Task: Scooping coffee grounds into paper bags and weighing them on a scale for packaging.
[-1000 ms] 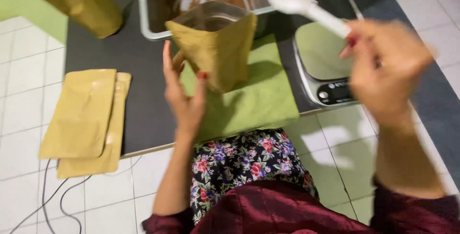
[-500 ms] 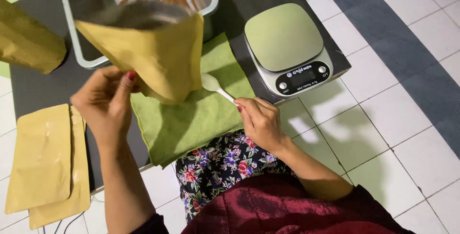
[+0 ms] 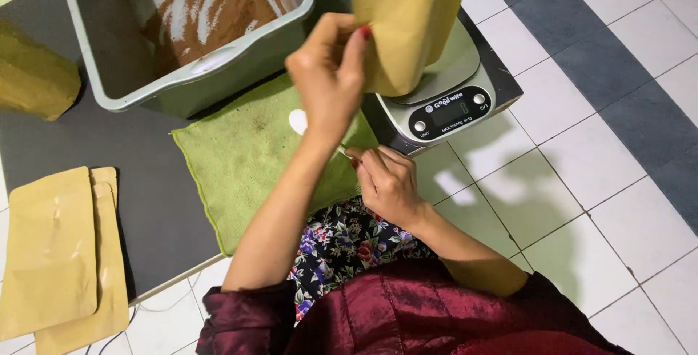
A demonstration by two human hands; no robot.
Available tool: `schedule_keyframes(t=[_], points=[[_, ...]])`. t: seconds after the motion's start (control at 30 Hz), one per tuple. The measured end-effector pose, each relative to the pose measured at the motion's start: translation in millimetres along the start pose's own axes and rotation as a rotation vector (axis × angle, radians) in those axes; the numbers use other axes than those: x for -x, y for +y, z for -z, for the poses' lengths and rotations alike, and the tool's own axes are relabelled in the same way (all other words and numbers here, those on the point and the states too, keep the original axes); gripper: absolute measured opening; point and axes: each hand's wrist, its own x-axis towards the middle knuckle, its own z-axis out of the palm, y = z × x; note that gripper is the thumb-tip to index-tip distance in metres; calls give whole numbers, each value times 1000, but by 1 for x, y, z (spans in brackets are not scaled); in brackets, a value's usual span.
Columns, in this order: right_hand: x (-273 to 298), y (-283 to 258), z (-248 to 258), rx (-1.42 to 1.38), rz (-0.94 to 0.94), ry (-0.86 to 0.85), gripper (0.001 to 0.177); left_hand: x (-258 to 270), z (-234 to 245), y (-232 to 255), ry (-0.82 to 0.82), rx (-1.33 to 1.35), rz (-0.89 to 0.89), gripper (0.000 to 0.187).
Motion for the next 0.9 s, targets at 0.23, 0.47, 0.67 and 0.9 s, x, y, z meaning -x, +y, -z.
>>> schedule_keyframes(t=[0.23, 0.47, 0.67, 0.9], points=[[0, 1, 2, 8, 1, 17, 19, 9, -43, -16, 20, -26, 41, 6], [9, 7, -4, 37, -8, 10, 15, 19, -33, 0, -56, -15, 75, 9], [-4, -1, 2, -11, 9, 38, 14, 50, 30, 35, -98, 123, 226, 36], [16, 17, -27, -32, -21, 148, 18, 126, 92, -18, 132, 17, 348, 14]])
